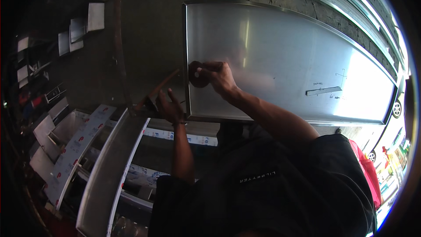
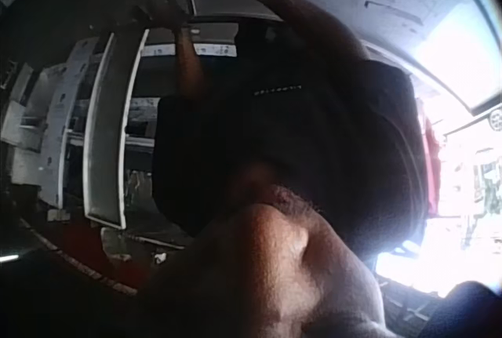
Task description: The person cleans the edges of a metal panel using a handheld disc, then wipes the surface with a cloth.
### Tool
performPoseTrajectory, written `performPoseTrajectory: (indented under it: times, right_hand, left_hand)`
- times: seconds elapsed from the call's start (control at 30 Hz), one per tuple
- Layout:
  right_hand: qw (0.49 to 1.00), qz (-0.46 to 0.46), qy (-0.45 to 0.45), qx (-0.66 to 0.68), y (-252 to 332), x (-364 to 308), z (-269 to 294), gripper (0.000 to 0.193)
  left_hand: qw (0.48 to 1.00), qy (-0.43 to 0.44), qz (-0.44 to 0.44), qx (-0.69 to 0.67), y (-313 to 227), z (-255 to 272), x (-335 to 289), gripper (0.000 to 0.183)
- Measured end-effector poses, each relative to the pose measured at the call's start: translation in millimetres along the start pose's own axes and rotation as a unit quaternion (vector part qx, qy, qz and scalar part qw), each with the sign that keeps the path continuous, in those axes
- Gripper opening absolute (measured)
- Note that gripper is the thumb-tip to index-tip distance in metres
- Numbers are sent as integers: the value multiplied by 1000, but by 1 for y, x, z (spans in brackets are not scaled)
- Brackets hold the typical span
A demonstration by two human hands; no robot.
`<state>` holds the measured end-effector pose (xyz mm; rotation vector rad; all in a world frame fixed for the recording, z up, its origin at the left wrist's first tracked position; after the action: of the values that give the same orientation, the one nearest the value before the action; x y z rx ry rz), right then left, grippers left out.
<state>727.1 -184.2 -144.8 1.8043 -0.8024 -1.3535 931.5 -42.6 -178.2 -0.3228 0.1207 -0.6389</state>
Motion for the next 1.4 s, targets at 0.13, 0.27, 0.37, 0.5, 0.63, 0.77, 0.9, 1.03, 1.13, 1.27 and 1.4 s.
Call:
performPoseTrajectory:
  times: [0.13,0.27,0.37,0.5,0.63,0.77,0.9,1.03,1.13,1.27,1.4]
  right_hand:
    - [1000,3,-7,-3,40,48,13,33]
    - [998,30,49,-7,20,22,13,34]
    - [995,28,75,-53,-8,-33,7,35]
    - [998,11,34,-43,14,-8,2,37]
    - [999,27,20,20,35,31,15,35]
    - [999,16,39,-22,-11,-30,10,35]
    - [996,-2,64,-64,-8,-45,-1,34]
    - [999,4,18,-28,27,0,2,33]
    - [999,6,31,-30,-1,-19,3,31]
    - [992,18,99,-72,-29,-57,-5,32]
    - [995,-20,74,-56,2,-18,-4,29]
  left_hand:
    - [999,-14,-30,12,-2,-5,-1,50]
    - [1000,-3,-15,3,-2,2,-1,50]
    - [1000,11,-9,20,-9,1,0,52]
    - [1000,8,-6,17,-2,1,1,53]
    - [1000,-4,-20,11,-5,-2,0,55]
    - [1000,4,-14,18,-7,-1,0,56]
    - [999,15,-5,34,0,-3,1,56]
    - [1000,11,-13,13,7,-5,0,56]
    - [1000,11,-6,9,1,-3,2,55]
    - [1000,8,1,3,-4,-3,0,53]
    - [1000,-6,-3,9,-1,3,-1,52]
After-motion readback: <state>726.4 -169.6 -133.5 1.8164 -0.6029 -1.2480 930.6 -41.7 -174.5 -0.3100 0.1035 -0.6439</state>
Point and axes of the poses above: each hand's wrist, its own x-axis towards the middle knuckle, its own z-axis out of the back of the hand, y = z × x, the point moved 2 cm from there along x, towards the middle knuckle, and after that the axes turned 9 degrees about z, right-handed, at the moved point
